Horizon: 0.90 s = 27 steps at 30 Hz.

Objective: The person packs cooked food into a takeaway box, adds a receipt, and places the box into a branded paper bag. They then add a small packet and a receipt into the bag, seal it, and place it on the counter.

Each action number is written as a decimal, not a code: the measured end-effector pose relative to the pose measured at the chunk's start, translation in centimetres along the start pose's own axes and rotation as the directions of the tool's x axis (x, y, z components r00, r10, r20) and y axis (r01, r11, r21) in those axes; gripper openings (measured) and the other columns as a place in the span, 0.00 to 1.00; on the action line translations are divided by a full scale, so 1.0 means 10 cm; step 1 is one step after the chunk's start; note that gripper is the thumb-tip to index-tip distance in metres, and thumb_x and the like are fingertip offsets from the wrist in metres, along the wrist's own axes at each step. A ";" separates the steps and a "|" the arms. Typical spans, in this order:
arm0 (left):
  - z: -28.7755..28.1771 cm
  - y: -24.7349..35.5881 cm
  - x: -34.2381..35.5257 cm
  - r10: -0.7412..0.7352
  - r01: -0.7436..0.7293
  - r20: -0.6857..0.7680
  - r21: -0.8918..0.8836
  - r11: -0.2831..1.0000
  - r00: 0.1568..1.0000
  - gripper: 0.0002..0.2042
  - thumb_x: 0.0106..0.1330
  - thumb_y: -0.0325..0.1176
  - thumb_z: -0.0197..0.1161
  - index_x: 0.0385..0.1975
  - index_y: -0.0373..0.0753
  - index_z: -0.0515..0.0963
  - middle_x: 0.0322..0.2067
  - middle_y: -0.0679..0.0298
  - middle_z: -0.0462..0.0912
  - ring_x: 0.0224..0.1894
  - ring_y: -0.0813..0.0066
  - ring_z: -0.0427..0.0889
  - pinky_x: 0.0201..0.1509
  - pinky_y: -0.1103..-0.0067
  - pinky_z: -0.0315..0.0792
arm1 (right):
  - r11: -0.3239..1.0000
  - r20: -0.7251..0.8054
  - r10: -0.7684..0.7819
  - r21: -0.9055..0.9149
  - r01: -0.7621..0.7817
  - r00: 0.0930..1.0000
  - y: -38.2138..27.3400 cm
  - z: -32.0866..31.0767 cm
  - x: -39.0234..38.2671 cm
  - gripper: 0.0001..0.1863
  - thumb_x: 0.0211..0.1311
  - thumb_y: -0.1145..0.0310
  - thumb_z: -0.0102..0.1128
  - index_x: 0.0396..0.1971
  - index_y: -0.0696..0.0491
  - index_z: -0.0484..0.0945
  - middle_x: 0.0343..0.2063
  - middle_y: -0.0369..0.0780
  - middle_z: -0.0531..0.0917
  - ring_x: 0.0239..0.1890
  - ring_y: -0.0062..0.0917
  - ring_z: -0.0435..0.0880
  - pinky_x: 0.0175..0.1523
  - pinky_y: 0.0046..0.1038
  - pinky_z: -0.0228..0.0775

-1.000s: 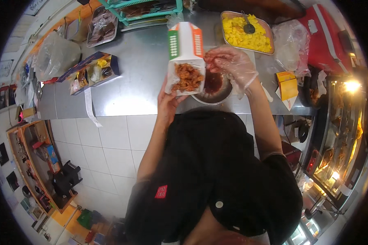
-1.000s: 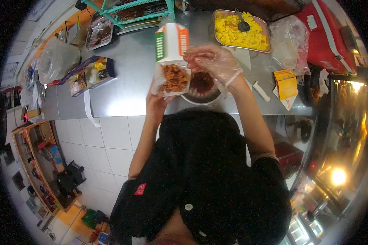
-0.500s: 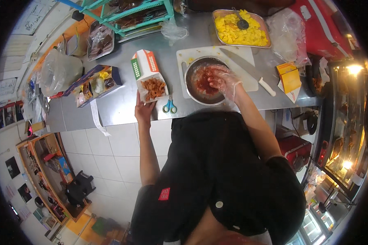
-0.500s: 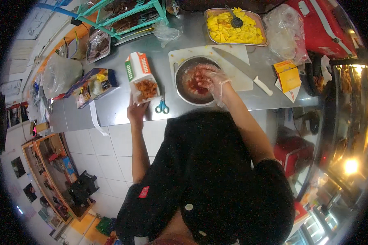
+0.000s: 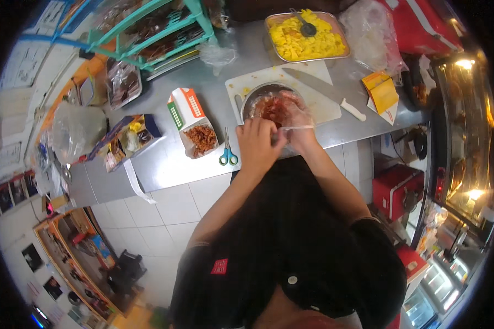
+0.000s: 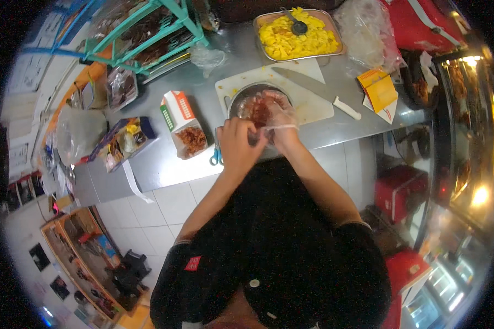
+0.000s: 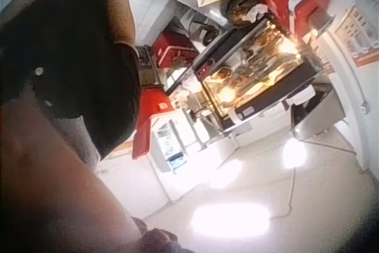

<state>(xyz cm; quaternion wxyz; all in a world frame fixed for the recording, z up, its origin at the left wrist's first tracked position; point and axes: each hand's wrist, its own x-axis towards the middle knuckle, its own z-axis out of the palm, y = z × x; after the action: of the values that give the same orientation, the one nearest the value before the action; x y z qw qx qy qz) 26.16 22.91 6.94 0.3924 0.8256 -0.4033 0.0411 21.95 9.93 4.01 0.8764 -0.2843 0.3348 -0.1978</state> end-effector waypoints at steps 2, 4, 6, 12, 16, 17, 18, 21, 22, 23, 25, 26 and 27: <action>0.01 -0.15 0.05 -0.029 0.026 0.066 0.046 0.999 0.997 0.14 0.50 0.33 0.72 0.30 0.46 0.71 0.31 0.68 0.77 0.37 0.64 0.75 0.41 0.66 0.60 | 0.999 0.010 -0.052 -0.014 0.053 0.999 0.08 -0.08 -0.12 0.12 0.71 0.74 0.53 0.53 0.51 0.72 0.45 0.40 0.80 0.44 0.27 0.81 0.49 0.31 0.77; 0.06 -0.18 0.11 -0.040 0.039 0.099 0.016 0.999 0.994 0.12 0.51 0.33 0.72 0.29 0.45 0.73 0.26 0.69 0.79 0.31 0.66 0.78 0.40 0.67 0.63 | 0.991 0.014 -0.114 -0.066 0.115 0.993 0.19 -0.11 -0.31 0.14 0.72 0.74 0.52 0.56 0.53 0.70 0.50 0.40 0.77 0.51 0.27 0.79 0.56 0.30 0.75; 0.13 -0.24 0.12 -0.087 0.094 0.198 -0.027 0.995 0.976 0.11 0.51 0.33 0.72 0.28 0.44 0.74 0.25 0.68 0.80 0.29 0.65 0.80 0.39 0.67 0.65 | 0.916 0.065 -0.205 -0.339 0.215 0.977 0.30 -0.22 -0.33 0.19 0.72 0.76 0.51 0.61 0.55 0.65 0.56 0.40 0.73 0.61 0.26 0.72 0.64 0.28 0.65; 0.09 -0.26 0.18 -0.186 0.237 0.304 -0.140 0.961 0.934 0.07 0.54 0.31 0.73 0.28 0.41 0.81 0.20 0.63 0.81 0.22 0.66 0.81 0.28 0.74 0.73 | 0.760 0.106 -0.213 -0.607 0.232 0.971 0.23 -0.13 -0.59 0.21 0.72 0.72 0.53 0.63 0.57 0.67 0.63 0.40 0.70 0.66 0.30 0.67 0.70 0.32 0.57; 0.08 -0.54 0.33 -0.196 0.238 0.202 -0.212 0.948 0.960 0.07 0.55 0.31 0.73 0.30 0.38 0.83 0.23 0.59 0.84 0.23 0.64 0.82 0.29 0.72 0.75 | 0.805 0.197 -0.022 -0.577 0.134 0.980 -0.08 -0.18 -0.95 0.23 0.72 0.73 0.53 0.64 0.61 0.65 0.64 0.43 0.71 0.67 0.31 0.69 0.71 0.32 0.58; 0.04 -0.67 0.41 -0.221 0.270 0.224 -0.220 0.937 0.949 0.07 0.56 0.31 0.72 0.31 0.37 0.84 0.24 0.58 0.84 0.23 0.66 0.83 0.29 0.73 0.75 | 0.880 0.195 0.064 -0.473 0.036 0.979 -0.16 -0.18 -1.01 0.24 0.72 0.75 0.53 0.65 0.63 0.63 0.64 0.44 0.72 0.67 0.30 0.70 0.71 0.31 0.60; -0.01 -0.72 0.52 -0.247 0.303 0.244 -0.228 0.925 0.938 0.06 0.57 0.30 0.71 0.32 0.37 0.85 0.24 0.57 0.84 0.23 0.67 0.83 0.29 0.74 0.75 | 0.902 0.121 0.015 -0.429 0.039 0.992 -0.19 -0.26 -1.03 0.22 0.72 0.75 0.53 0.63 0.61 0.65 0.61 0.45 0.74 0.65 0.32 0.72 0.70 0.33 0.62; -0.17 -0.61 0.65 -0.189 0.274 0.311 -0.258 0.926 0.931 0.06 0.59 0.29 0.71 0.31 0.34 0.84 0.23 0.57 0.83 0.22 0.69 0.81 0.29 0.75 0.73 | 0.934 -0.065 -0.177 -0.326 0.147 0.982 -0.27 -0.40 -0.96 0.22 0.68 0.79 0.57 0.61 0.56 0.69 0.51 0.47 0.81 0.53 0.31 0.82 0.60 0.34 0.77; -0.20 -0.51 0.74 -0.155 0.252 0.333 -0.272 0.929 0.930 0.06 0.59 0.29 0.71 0.30 0.33 0.83 0.23 0.58 0.83 0.22 0.69 0.81 0.29 0.76 0.73 | 0.919 -0.093 -0.212 -0.357 0.166 0.973 -0.31 -0.40 -0.92 0.24 0.66 0.80 0.59 0.62 0.56 0.67 0.50 0.47 0.81 0.51 0.31 0.82 0.57 0.33 0.78; -0.32 -0.40 0.80 -0.158 0.252 0.330 -0.266 0.930 0.931 0.06 0.58 0.28 0.71 0.30 0.33 0.83 0.22 0.58 0.82 0.21 0.71 0.78 0.28 0.76 0.71 | 0.903 -0.118 -0.247 -0.388 0.184 0.962 -0.34 -0.40 -0.88 0.27 0.65 0.80 0.60 0.63 0.56 0.66 0.49 0.47 0.81 0.49 0.30 0.83 0.55 0.32 0.80; -0.47 -0.22 0.83 -0.167 0.285 0.346 -0.326 0.901 0.923 0.04 0.57 0.26 0.71 0.29 0.35 0.83 0.19 0.62 0.80 0.19 0.76 0.74 0.24 0.79 0.66 | 0.833 -0.113 -0.349 -0.493 0.252 0.930 -0.35 -0.49 -0.76 0.24 0.60 0.79 0.67 0.57 0.55 0.74 0.45 0.45 0.81 0.41 0.26 0.84 0.45 0.26 0.80; -0.58 -0.12 0.86 -0.182 0.308 0.384 -0.298 0.903 0.905 0.04 0.56 0.25 0.72 0.28 0.35 0.83 0.19 0.63 0.79 0.18 0.78 0.73 0.23 0.80 0.64 | 0.782 -0.072 -0.374 -0.560 0.272 0.925 -0.36 -0.54 -0.71 0.21 0.59 0.79 0.68 0.53 0.55 0.77 0.45 0.44 0.81 0.41 0.26 0.83 0.44 0.25 0.80; -0.65 -0.01 0.87 -0.133 0.263 0.370 -0.327 0.908 0.919 0.04 0.57 0.25 0.72 0.29 0.35 0.83 0.19 0.65 0.79 0.19 0.81 0.72 0.23 0.82 0.63 | 0.725 -0.025 -0.393 -0.623 0.293 0.919 -0.37 -0.58 -0.65 0.17 0.59 0.78 0.69 0.49 0.56 0.80 0.45 0.43 0.81 0.40 0.25 0.83 0.43 0.24 0.79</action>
<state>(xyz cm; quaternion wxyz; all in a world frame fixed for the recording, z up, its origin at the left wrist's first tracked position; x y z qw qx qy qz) 33.74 21.89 14.72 0.4677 0.7684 -0.3780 -0.2191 12.79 8.51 5.83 0.6571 -0.5911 0.3889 -0.2601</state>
